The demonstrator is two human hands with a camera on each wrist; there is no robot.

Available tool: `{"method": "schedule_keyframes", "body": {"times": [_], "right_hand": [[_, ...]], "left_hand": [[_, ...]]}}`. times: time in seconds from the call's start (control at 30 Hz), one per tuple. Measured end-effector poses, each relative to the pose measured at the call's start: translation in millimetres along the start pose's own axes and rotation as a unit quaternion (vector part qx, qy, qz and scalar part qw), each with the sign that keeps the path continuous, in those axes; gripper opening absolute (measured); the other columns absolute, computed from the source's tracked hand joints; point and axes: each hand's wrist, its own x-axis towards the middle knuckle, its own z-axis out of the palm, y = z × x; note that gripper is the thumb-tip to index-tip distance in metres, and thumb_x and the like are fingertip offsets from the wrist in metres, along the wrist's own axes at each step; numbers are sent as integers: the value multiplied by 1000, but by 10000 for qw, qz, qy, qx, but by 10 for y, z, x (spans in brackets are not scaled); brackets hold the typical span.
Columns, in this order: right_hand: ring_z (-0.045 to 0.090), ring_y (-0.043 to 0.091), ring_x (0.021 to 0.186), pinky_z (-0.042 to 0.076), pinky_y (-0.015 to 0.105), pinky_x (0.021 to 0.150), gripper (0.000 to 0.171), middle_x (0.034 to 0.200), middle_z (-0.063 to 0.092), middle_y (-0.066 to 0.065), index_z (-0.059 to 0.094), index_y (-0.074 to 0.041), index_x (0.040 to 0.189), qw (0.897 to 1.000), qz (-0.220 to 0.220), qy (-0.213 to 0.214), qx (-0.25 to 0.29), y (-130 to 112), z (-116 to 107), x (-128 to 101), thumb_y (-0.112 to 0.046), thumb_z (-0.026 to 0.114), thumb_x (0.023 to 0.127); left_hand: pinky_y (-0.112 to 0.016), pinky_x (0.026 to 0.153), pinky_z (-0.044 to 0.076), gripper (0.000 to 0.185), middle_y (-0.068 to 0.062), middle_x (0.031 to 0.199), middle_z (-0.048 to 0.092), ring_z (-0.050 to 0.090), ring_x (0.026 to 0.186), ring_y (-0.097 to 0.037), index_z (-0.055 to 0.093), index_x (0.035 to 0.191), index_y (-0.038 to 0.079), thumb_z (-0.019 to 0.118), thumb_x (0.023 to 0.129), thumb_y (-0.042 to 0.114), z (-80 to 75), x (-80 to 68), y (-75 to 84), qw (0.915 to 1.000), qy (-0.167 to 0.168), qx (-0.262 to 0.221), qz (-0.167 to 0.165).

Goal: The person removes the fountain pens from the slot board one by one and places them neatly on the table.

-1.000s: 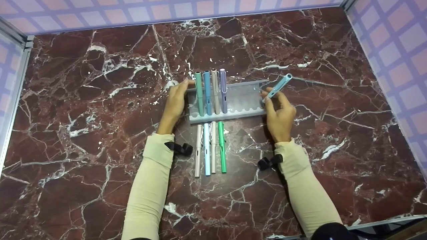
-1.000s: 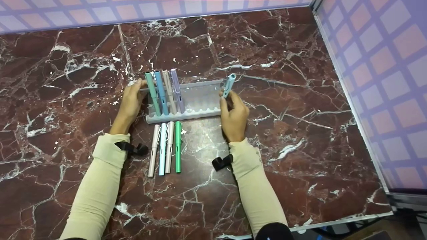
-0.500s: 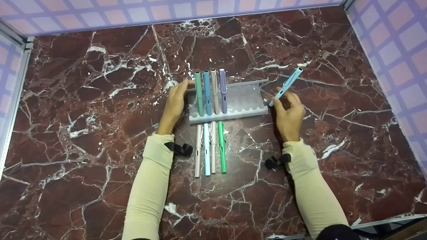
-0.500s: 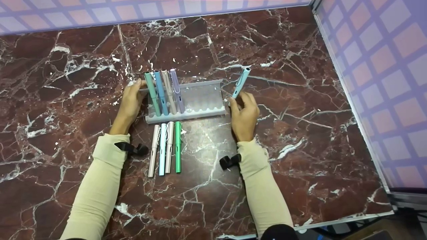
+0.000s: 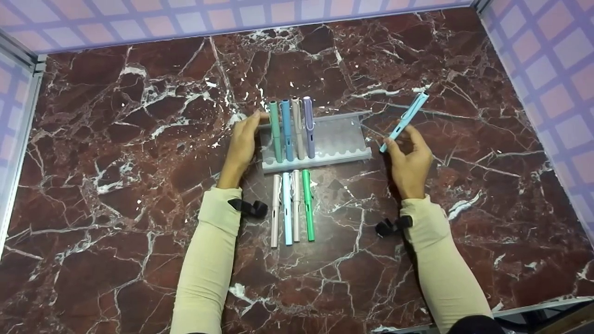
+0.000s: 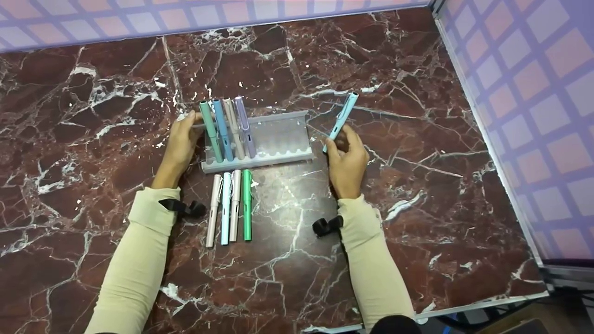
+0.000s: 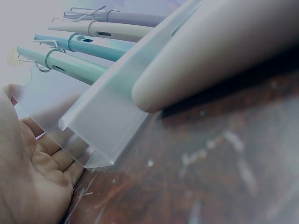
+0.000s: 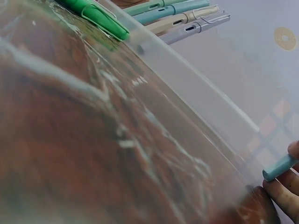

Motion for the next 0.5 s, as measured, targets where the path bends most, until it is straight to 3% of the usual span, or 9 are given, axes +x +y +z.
{"method": "schedule_keyframes", "body": {"times": [0.03, 0.13, 0.23, 0.33, 0.5], "right_hand": [[64, 9, 83, 53, 20, 77, 34, 97, 70, 20, 66, 8, 119, 10000, 31, 28, -53, 10, -12, 2, 5, 74, 85], [65, 8, 82, 55, 22, 78, 31, 94, 70, 10, 67, 8, 115, 9999, 93, 102, -94, 22, -48, 10, 4, 75, 85], [66, 9, 82, 56, 23, 78, 31, 93, 69, 6, 66, 8, 115, 9998, 173, 106, -51, 15, -65, 9, 3, 75, 85], [66, 6, 82, 55, 21, 77, 31, 94, 68, 7, 66, 8, 114, 9995, 240, 114, -185, -45, -61, -11, 3, 75, 85], [64, 1, 80, 54, 17, 76, 30, 94, 66, 14, 64, 13, 113, 9988, 347, 140, -317, -175, -47, -49, 7, 72, 85]], "left_hand": [[-24, 71, 54, 43, -7, 91, 72, 63, 72, -12, 68, 116, -5, 34, 108, 21, -1, -1, -1, 10000, 21, 44, 37], [-25, 73, 54, 44, -6, 93, 73, 64, 74, -13, 68, 115, -6, 34, 108, 20, 2, -2, 6, 9999, 18, 35, 115], [-24, 58, 52, 45, -8, 83, 70, 60, 62, -14, 68, 114, -5, 33, 108, 21, -1, -1, 13, 9999, -61, -57, 106], [-23, 48, 48, 45, -11, 74, 65, 54, 54, -15, 68, 115, -4, 33, 108, 23, -7, -3, 9, 9998, -127, -122, 62], [-23, 52, 49, 45, -9, 77, 67, 56, 56, -15, 67, 117, -5, 33, 108, 23, -5, -4, -5, 9999, -67, -41, 91]]}}
